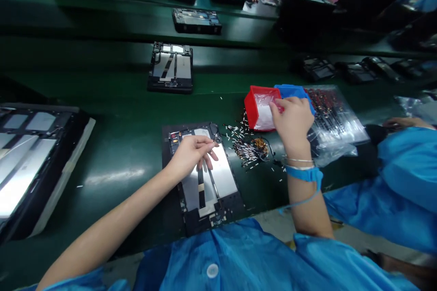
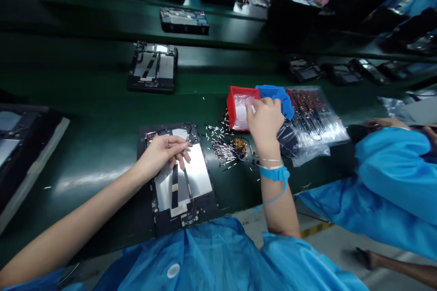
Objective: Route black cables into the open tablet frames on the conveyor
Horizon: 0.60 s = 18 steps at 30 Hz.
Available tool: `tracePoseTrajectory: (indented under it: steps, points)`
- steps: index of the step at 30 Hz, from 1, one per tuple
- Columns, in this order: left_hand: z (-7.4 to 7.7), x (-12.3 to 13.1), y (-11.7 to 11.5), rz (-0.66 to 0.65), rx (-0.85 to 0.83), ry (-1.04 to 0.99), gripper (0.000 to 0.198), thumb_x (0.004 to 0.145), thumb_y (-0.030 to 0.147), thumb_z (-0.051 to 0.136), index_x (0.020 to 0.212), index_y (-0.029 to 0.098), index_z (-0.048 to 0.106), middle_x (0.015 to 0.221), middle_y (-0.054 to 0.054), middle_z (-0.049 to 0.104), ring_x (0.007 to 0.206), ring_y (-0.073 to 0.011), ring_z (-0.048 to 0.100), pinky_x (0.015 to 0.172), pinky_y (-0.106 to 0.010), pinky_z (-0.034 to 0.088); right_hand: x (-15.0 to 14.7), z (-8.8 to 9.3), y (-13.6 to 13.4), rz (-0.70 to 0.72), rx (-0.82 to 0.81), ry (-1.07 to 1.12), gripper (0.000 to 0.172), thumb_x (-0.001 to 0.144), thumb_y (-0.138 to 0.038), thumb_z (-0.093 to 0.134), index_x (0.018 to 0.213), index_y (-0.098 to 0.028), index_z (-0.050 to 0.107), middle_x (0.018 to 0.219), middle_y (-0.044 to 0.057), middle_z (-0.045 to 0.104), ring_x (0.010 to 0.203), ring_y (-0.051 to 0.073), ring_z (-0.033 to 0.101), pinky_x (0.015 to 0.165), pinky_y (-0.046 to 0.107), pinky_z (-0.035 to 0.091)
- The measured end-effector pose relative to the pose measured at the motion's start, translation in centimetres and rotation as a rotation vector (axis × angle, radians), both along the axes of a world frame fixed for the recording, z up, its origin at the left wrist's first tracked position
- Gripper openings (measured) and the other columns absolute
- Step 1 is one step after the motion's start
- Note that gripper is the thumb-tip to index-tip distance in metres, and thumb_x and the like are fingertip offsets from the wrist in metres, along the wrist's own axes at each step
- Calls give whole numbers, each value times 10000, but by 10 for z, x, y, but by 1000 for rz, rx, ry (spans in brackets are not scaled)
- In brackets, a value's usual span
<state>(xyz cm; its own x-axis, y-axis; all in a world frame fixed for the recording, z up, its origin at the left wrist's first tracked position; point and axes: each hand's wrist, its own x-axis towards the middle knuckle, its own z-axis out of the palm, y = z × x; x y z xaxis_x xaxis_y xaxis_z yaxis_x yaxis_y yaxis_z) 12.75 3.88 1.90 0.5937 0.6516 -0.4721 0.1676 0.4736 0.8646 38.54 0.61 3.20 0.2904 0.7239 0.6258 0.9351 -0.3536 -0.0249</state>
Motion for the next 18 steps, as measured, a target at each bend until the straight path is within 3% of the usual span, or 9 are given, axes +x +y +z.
tracePoseTrajectory:
  steps: [2,4,6,7,10,13,18]
  points:
    - [-1,0,1,25,2,-21,92,866,46,532,794,81,578,575,-33,644,391,-98,586,310,-121,310,-19,1,-5,160,103,-42,169,848,-251,587,884,-169,730,882,102,713,797,236,571,612,350,437]
    - [-2,0,1,45,0,-42,97,849,42,547,769,81,587,573,-27,639,397,-87,578,313,-116,313,-52,1,-18,441,187,-33,115,847,-171,596,865,-186,709,826,66,712,762,194,573,646,332,465]
    - [-3,1,-1,56,0,-65,123,837,57,562,722,83,595,573,-26,635,402,-81,569,318,-118,321,-86,-1,-29,718,121,-12,146,834,-104,598,881,-203,695,802,38,713,741,168,569,637,299,485]
    - [-3,1,-2,63,1,-76,128,831,66,571,708,84,602,576,-25,635,404,-79,566,322,-121,329,-99,-2,-33,767,94,2,138,832,-98,598,876,-189,692,808,44,714,748,168,572,636,298,494]
    - [-2,1,-5,79,-5,-126,83,813,59,579,787,82,654,600,-23,644,455,-101,597,353,-139,386,-117,-6,-36,800,60,62,113,831,-92,595,848,-158,686,819,62,719,752,170,573,635,296,511]
    - [-1,1,-6,70,-11,-179,189,809,23,547,919,75,691,598,-29,652,526,-136,640,396,-162,445,-116,-6,-33,780,66,102,82,823,-103,615,837,-149,681,830,67,724,760,174,576,652,298,522]
    - [-1,1,-7,87,64,-142,255,814,-7,529,952,87,722,655,-41,688,541,-132,649,415,-161,464,-114,-4,-32,765,63,61,77,800,-96,630,850,-126,681,832,76,726,753,181,575,647,299,521]
